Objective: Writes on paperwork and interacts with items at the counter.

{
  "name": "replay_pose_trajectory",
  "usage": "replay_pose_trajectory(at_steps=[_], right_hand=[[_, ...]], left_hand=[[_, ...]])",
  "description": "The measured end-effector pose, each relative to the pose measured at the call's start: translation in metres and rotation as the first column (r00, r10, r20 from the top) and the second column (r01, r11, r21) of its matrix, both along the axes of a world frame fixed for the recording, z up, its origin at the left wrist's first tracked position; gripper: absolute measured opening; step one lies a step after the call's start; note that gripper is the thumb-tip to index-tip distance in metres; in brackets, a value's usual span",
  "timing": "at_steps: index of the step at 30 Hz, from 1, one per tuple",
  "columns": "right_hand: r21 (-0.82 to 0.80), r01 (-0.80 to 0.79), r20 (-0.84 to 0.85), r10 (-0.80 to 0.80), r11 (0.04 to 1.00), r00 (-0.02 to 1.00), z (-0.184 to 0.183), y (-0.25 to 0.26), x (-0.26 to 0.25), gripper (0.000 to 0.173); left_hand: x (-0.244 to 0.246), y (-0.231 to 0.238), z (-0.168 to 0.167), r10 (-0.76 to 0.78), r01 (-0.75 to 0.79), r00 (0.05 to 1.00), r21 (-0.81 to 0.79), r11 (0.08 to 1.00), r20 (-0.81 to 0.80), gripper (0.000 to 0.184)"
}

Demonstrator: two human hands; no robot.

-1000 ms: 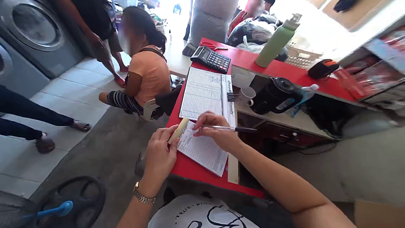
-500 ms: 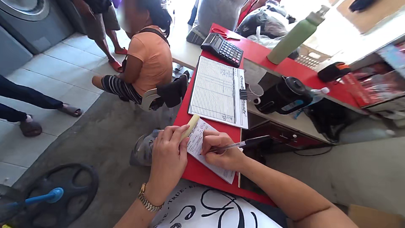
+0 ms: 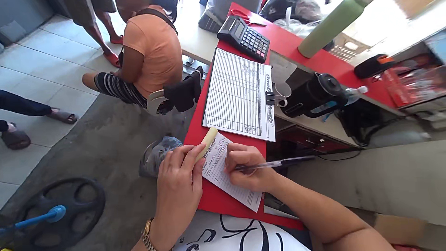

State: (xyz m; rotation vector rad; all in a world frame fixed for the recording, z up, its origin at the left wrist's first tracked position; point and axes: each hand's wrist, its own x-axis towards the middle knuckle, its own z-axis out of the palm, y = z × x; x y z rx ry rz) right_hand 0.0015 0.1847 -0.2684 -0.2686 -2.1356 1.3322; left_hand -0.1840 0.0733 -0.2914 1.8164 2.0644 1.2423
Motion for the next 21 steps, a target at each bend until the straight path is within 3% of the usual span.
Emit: replay_pose_trajectory(at_steps=[3, 8, 13, 21], right_hand=[[0.07, 0.034, 0.008, -0.035, 0.997, 0.999, -0.0003, -0.0039, -0.0027, 0.006], [0.067, -0.041, -0.01, 0.042, 0.997, 0.999, -0.0005, 0.0017, -0.0021, 0.01], [-0.021, -0.007, 0.025, 0.008, 1.0, 1.0, 0.0024, 0.0036, -0.0014, 0.006], [0.036, 0.008, 0.001, -0.008, 0.999, 1.0, 0.0002, 0.0007, -0.0039, 0.01]], left_hand=[[-0.0003, -0.0001, 0.0004, -0.004, 0.004, 1.0, 0.002, 1.0, -0.001, 0.035], [0.0, 0.0007, 0.0, -0.001, 0.001, 1.0, 0.016, 1.0, -0.004, 0.035], [0.0001, 0.0001, -0.0002, 0.003, -0.003, 1.0, 0.013, 1.0, -0.011, 0.035], [-0.0001, -0.0008, -0.0023, 0.011, -0.01, 0.999, 0.027, 1.0, -0.03, 0.037]])
